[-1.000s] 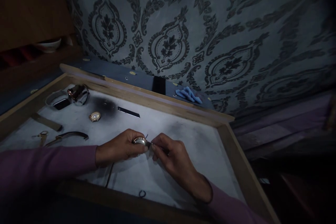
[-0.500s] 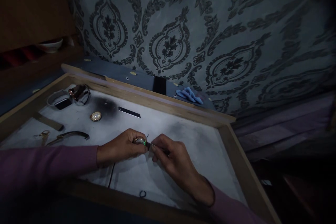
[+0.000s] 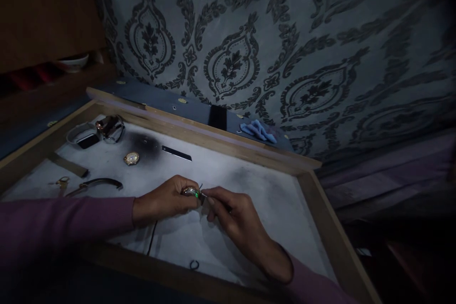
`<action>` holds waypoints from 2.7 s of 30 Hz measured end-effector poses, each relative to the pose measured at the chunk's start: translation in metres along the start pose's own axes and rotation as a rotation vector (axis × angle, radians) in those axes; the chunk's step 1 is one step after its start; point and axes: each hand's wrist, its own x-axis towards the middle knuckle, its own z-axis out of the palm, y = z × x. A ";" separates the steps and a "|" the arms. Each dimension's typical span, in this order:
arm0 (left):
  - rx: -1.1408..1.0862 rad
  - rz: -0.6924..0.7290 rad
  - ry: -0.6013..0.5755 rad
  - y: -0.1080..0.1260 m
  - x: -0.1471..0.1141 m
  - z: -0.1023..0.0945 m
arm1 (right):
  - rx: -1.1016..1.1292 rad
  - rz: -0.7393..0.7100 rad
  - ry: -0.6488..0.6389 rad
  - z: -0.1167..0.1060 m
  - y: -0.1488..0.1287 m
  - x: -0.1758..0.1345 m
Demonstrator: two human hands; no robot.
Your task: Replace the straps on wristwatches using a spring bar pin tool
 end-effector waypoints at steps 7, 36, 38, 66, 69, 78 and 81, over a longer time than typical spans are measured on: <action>0.006 -0.015 -0.004 0.002 0.000 0.001 | 0.022 0.045 0.024 0.000 0.002 -0.002; -0.032 -0.016 -0.004 0.001 0.001 0.000 | 0.192 0.128 0.030 0.001 0.004 0.001; -0.039 -0.019 -0.004 0.001 0.001 0.000 | 0.191 0.123 0.028 0.001 0.004 0.001; -0.034 -0.057 0.004 0.005 0.000 0.001 | 0.198 0.091 0.044 0.000 0.005 0.002; -0.037 -0.052 -0.003 0.003 0.000 0.000 | 0.185 0.076 0.043 0.000 0.005 0.002; -0.035 -0.023 0.002 0.001 0.001 0.000 | 0.150 0.021 0.054 0.000 0.003 0.001; -0.046 -0.042 -0.007 0.001 0.001 0.000 | 0.137 0.014 0.046 0.000 0.003 0.001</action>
